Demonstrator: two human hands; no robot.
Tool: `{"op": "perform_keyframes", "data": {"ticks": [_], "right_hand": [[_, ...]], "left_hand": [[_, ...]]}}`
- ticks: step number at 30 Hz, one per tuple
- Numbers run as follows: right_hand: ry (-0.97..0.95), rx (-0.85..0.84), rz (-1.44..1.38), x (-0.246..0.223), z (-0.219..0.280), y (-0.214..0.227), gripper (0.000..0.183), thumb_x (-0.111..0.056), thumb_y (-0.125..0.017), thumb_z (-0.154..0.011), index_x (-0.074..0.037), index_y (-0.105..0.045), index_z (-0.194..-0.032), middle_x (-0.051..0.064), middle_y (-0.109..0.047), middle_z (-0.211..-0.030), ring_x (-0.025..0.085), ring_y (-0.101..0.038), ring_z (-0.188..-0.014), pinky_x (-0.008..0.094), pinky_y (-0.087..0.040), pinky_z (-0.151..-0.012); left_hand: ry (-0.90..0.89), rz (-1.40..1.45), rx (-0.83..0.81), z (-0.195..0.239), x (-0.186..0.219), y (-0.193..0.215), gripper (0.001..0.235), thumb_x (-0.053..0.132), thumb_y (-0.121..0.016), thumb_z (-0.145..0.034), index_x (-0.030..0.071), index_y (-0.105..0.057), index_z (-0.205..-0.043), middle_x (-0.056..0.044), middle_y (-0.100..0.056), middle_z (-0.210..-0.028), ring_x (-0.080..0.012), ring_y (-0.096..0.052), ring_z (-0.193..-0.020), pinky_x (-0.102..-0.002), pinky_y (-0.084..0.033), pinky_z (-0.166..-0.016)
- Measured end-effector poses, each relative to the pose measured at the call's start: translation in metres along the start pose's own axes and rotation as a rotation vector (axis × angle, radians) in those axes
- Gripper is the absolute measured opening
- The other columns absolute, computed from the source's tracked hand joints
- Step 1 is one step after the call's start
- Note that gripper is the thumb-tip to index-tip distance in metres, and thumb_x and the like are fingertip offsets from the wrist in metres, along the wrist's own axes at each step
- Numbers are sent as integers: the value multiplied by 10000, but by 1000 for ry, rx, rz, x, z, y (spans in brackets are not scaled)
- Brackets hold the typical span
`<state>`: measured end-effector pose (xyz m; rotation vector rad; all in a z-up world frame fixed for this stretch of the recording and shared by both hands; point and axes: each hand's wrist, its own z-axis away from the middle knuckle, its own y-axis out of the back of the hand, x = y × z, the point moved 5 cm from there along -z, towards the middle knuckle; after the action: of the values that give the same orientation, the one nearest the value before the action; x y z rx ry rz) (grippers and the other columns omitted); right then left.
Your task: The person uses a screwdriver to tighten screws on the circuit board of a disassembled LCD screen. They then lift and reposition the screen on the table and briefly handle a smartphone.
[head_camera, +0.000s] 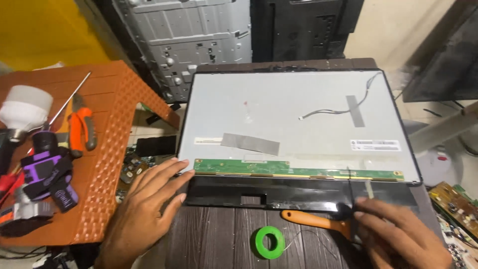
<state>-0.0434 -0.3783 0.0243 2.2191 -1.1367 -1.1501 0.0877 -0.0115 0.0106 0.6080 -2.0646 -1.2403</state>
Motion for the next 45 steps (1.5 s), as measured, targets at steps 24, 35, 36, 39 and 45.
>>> {"op": "perform_keyframes", "data": {"ticks": [24,35,36,39,45], "right_hand": [[-121,376,124,6,15,22,194,163,-658,-999,122,-665,-1189,357,-620,-1385,427,-673,-1285,435,-549,-1146],[-79,-17,335,27,-6,-2,584,-247,-728,-851,-100,-632,-1408,123,-574,-1559,309,-623,-1272,453,-494,-1125],[-73,-69,332,29,-8,-6,610,-311,-698,-851,-114,-612,-1421,124,-554,-1565,317,-578,-1346,470,-451,-1158],[-33,-146,376,42,-5,-15,619,-418,-637,-871,-127,-601,-1415,111,-547,-1556,320,-538,-1409,490,-403,-1171],[-22,-182,510,46,-5,-21,569,-489,-562,-926,-179,-618,-1400,43,-615,-1471,297,-542,-1399,458,-388,-1134]], "left_hand": [[103,-89,243,-37,-8,-29,495,258,-838,-807,180,-700,-1275,-99,-670,-1284,-238,-643,-1072,-429,-571,-903],[10,73,260,-40,13,-18,229,270,-628,-990,126,-772,-1096,-25,-726,-1187,-240,-650,-1162,-441,-451,-995],[18,74,248,-40,13,-18,235,277,-621,-992,129,-768,-1102,-23,-721,-1194,-242,-644,-1169,-447,-449,-1003],[45,67,209,-41,14,-19,282,327,-587,-998,142,-765,-1115,-16,-709,-1214,-239,-632,-1185,-457,-436,-1021],[109,-38,116,-43,8,-30,412,447,-543,-986,244,-733,-1291,20,-678,-1229,-236,-598,-1158,-452,-397,-974]]}}
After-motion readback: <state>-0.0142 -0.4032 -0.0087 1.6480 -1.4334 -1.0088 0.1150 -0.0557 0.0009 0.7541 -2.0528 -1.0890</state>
